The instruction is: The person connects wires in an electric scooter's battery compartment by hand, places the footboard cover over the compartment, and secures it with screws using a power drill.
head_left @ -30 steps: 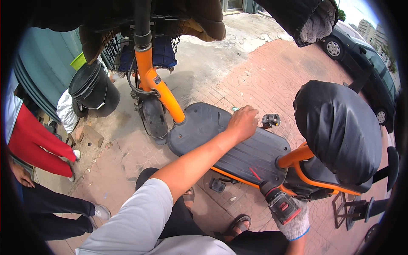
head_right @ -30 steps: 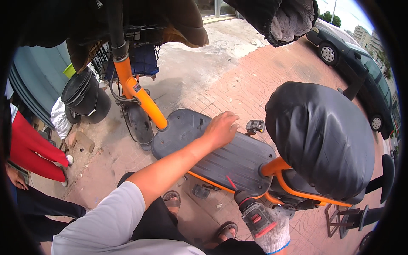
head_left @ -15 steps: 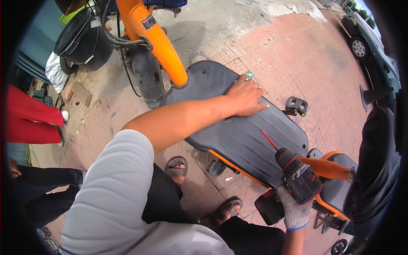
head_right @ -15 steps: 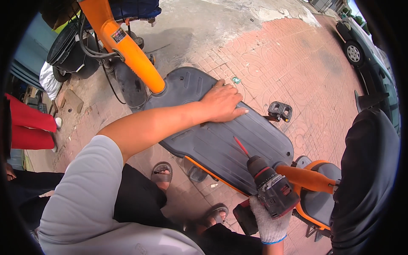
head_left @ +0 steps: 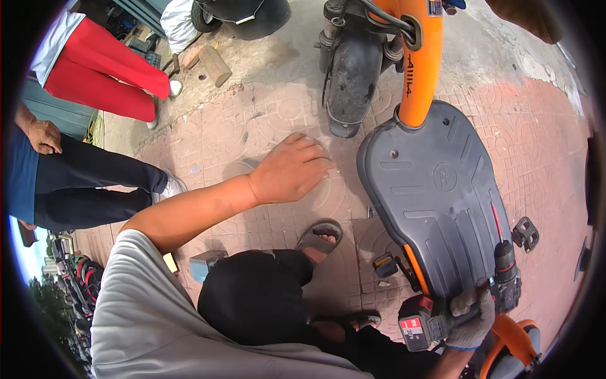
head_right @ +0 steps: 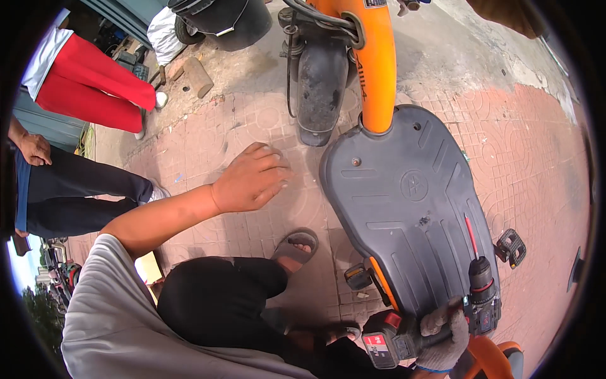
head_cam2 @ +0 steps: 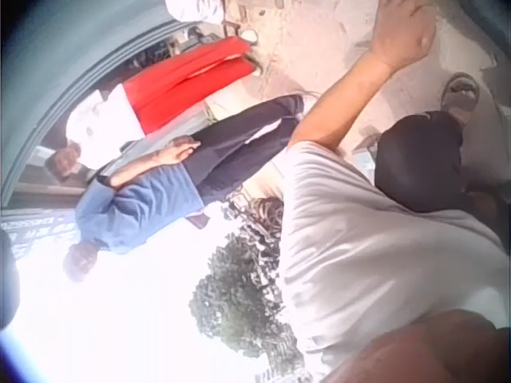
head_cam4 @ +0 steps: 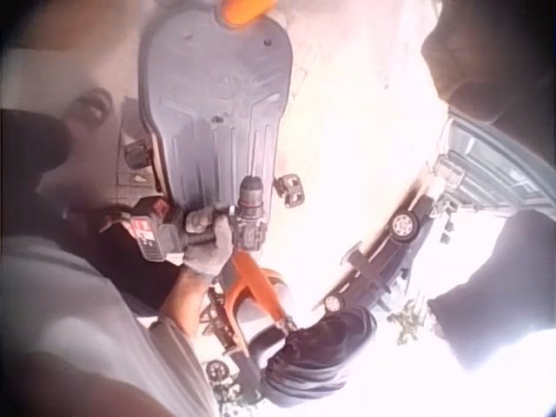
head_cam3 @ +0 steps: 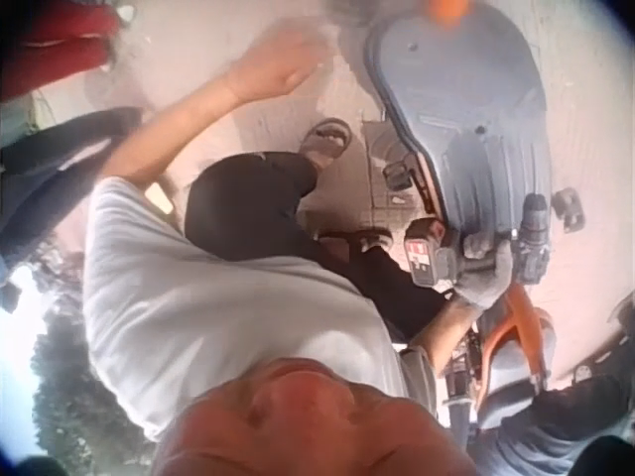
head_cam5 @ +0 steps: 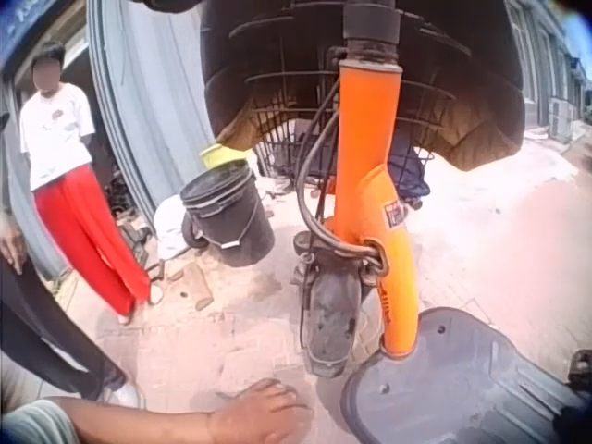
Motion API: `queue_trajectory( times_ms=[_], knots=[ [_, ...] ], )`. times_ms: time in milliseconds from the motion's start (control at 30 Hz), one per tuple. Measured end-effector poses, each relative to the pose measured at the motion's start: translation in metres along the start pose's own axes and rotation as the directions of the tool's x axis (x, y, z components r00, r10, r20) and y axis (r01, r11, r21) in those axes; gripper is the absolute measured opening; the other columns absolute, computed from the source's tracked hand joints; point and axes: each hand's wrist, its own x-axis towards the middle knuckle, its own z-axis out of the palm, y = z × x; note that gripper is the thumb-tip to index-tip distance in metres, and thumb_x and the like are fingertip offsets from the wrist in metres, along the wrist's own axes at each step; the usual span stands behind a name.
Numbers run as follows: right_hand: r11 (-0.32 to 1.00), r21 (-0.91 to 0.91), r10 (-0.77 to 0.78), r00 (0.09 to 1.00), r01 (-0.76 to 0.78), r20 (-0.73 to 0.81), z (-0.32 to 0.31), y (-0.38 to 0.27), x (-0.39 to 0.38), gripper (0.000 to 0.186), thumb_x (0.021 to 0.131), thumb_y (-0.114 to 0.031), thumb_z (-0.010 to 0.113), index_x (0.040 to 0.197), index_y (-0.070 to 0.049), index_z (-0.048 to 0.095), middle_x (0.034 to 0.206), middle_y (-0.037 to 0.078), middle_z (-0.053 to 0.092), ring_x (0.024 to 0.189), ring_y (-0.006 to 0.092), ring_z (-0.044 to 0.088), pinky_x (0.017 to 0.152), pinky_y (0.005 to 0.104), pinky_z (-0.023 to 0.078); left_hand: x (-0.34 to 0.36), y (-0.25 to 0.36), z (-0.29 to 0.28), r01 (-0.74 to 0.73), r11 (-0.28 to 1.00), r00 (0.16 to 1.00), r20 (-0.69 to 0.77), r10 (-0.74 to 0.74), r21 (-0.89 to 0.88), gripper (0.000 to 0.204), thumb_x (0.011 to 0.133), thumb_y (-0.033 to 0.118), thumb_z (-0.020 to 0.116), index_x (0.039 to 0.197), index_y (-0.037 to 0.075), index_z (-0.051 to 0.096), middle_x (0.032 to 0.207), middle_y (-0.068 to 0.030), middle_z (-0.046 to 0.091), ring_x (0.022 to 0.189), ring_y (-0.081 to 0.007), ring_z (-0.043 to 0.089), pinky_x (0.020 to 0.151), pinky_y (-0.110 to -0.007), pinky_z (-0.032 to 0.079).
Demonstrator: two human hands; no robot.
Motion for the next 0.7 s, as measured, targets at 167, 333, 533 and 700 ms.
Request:
queue_trajectory(
  times_ms=[167, 333, 533, 700],
  knots=[
    [0.993, -0.114, 0.004, 0.993, -0.017, -0.116, 0.038, 0.005, -0.001, 0.026, 0.103, -0.026, 0.064, 0.119, -0.005, 0.062, 0.067, 0.000, 0.052, 0.051, 0.0122, 0.047, 0.047, 0.0259, 0.040, -0.215, -0.011, 0.063, 0.811, 0.478, 0.470, -0.109, -0.876, -0.337, 0.018, 0.090, 0.009, 0.070, 0.104, 0.002, 0.077, 0.099, -0.0205, 0.075, 0.091, -0.0383, 0.073, 0.082, -0.044, 0.058],
    [0.998, -0.009, 0.062, 0.954, -0.067, -0.294, 0.058, 0.009, 0.001, 0.019, 0.106, -0.027, 0.063, 0.110, -0.009, 0.066, 0.071, -0.001, 0.055, 0.053, 0.0115, 0.049, 0.047, 0.0242, 0.042, -0.345, 0.060, 0.162, 0.948, 0.061, 0.084, 0.059, -0.995, -0.313, 0.021, 0.089, 0.020, 0.070, 0.099, 0.005, 0.079, 0.094, -0.0209, 0.077, 0.090, -0.0383, 0.075, 0.081, -0.046, 0.059],
    [0.995, 0.013, 0.097, 0.990, -0.096, -0.104, 0.011, 0.008, 0.021, 0.021, 0.106, -0.028, 0.064, 0.115, -0.009, 0.066, 0.077, -0.001, 0.059, 0.058, 0.0119, 0.052, 0.051, 0.0250, 0.045, -0.401, 0.137, 0.190, 0.974, 0.004, 0.095, 0.389, -0.916, -0.228, 0.031, 0.085, 0.024, 0.073, 0.109, 0.004, 0.077, 0.105, -0.0211, 0.075, 0.103, -0.0412, 0.071, 0.091, -0.048, 0.057],
    [0.997, -0.004, 0.078, 0.997, -0.079, -0.028, -0.002, -0.002, 0.021, 0.022, 0.108, -0.027, 0.062, 0.116, -0.007, 0.067, 0.082, 0.001, 0.062, 0.058, 0.0102, 0.053, 0.051, 0.0223, 0.048, -0.418, 0.140, 0.207, 0.971, 0.084, 0.158, 0.342, -0.927, -0.222, 0.033, 0.084, 0.024, 0.075, 0.109, 0.003, 0.076, 0.108, -0.0229, 0.074, 0.105, -0.0421, 0.070, 0.091, -0.049, 0.057]
  ],
)
